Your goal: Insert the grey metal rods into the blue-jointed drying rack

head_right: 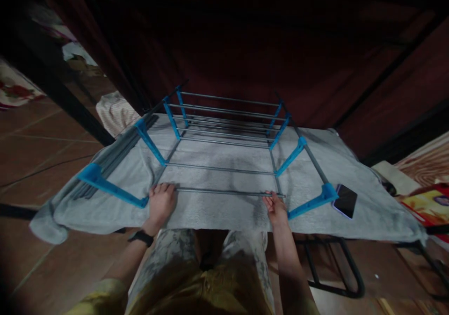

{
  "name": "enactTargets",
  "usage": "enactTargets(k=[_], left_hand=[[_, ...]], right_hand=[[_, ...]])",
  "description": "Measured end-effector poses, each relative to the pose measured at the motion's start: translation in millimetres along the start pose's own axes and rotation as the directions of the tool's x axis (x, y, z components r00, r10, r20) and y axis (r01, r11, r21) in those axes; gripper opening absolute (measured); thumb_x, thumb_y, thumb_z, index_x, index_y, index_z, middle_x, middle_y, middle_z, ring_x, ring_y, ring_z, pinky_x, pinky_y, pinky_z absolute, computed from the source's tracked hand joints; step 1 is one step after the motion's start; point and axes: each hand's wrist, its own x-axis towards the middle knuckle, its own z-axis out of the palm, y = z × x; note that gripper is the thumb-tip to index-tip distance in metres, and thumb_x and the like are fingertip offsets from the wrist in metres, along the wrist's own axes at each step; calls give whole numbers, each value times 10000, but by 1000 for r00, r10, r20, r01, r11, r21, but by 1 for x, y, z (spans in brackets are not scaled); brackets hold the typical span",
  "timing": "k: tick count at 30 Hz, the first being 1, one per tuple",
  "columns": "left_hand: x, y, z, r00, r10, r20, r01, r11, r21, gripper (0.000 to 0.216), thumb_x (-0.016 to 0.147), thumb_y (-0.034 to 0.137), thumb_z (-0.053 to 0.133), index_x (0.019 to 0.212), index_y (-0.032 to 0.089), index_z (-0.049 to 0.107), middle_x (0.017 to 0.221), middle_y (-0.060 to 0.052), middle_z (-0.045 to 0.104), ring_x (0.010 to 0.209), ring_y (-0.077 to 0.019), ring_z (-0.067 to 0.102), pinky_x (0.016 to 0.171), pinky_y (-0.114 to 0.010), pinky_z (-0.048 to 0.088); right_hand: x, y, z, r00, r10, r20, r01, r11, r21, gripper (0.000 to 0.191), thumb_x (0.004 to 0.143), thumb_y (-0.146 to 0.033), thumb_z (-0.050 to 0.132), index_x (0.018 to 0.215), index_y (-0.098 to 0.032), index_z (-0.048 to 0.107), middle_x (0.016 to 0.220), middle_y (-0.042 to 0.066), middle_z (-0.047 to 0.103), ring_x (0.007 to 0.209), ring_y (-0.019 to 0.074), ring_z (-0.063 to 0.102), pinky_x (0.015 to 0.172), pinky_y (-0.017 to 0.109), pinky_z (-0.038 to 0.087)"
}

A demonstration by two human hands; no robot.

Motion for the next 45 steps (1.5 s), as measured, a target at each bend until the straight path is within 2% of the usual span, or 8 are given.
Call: enactTargets(k=[5, 10, 13, 19, 26, 34, 41, 45], left_hand=[[-7, -6, 9, 977, -205, -52, 201, 976, -83, 289, 910, 207, 451, 1100, 162, 665, 1200, -164, 622, 1156, -351, 534, 1035, -546, 386], [-8, -11, 15, 959, -262, -106, 234, 946, -223, 243, 876, 185, 479, 1049, 157, 648, 1285, -186, 547, 1211, -347, 522, 1005, -505, 455], [-8, -10, 13, 973, -213, -92, 190, 958, -213, 252, 879, 142, 454, 1043, 157, 645, 1234, -181, 569, 1184, -322, 545, 991, -467, 476], [-14, 12, -2, 997, -37, 64, 32, 997, 67, 348, 933, 97, 366, 1158, 169, 621, 1203, -171, 627, 1131, -312, 575, 920, -455, 485], [-11, 23, -5, 980, 114, 163, -129, 988, 87, 311, 940, 74, 385, 1123, 135, 628, 1118, -180, 645, 1068, -298, 588, 861, -418, 482], [-11, 27, 0, 972, 151, 182, -162, 986, 49, 301, 937, 54, 391, 1111, 136, 622, 1102, -174, 632, 1073, -290, 566, 870, -414, 458], [-11, 28, 2, 969, 168, 182, -172, 985, 8, 320, 932, 62, 392, 1133, 159, 621, 1116, -170, 610, 1115, -297, 538, 903, -431, 458], [-13, 24, -1, 980, 112, 167, -115, 993, 8, 304, 939, 82, 384, 1106, 174, 621, 1088, -155, 622, 1075, -283, 570, 914, -428, 469]], right_hand=[[0, 0, 4, 1000, -19, -24, 20, 999, 28, 142, 871, -114, 623, 753, -193, 618, 717, 21, 748, 699, 135, 733, 710, 259, 649], [-1, 1, 3, 1000, -24, -11, 24, 999, 25, 134, 845, -162, 699, 753, -196, 608, 687, 4, 738, 663, 129, 723, 699, 257, 648], [-3, 2, 2, 1000, -29, 10, 29, 1000, 5, 164, 812, -185, 753, 748, -193, 603, 718, 6, 745, 681, 133, 728, 718, 266, 648], [-1, 6, -8, 995, -67, 78, 69, 997, -23, 195, 765, -194, 802, 732, -181, 611, 790, 28, 758, 761, 154, 740, 784, 310, 647], [11, 9, -18, 994, -84, 63, 87, 995, -47, 133, 800, -169, 766, 767, -165, 638, 784, 28, 749, 735, 148, 733, 778, 326, 651], [11, 7, -18, 994, -83, 73, 90, 992, -93, 127, 811, -165, 745, 782, -169, 621, 817, 44, 755, 769, 160, 744, 776, 325, 651], [8, 6, -17, 993, -73, 95, 82, 992, -93, 131, 822, -162, 731, 764, -181, 616, 800, 24, 752, 731, 135, 727, 789, 315, 646], [10, 7, -19, 992, -61, 109, 70, 994, -81, 128, 831, -165, 723, 773, -187, 611, 808, 17, 750, 763, 135, 730, 805, 322, 642]])
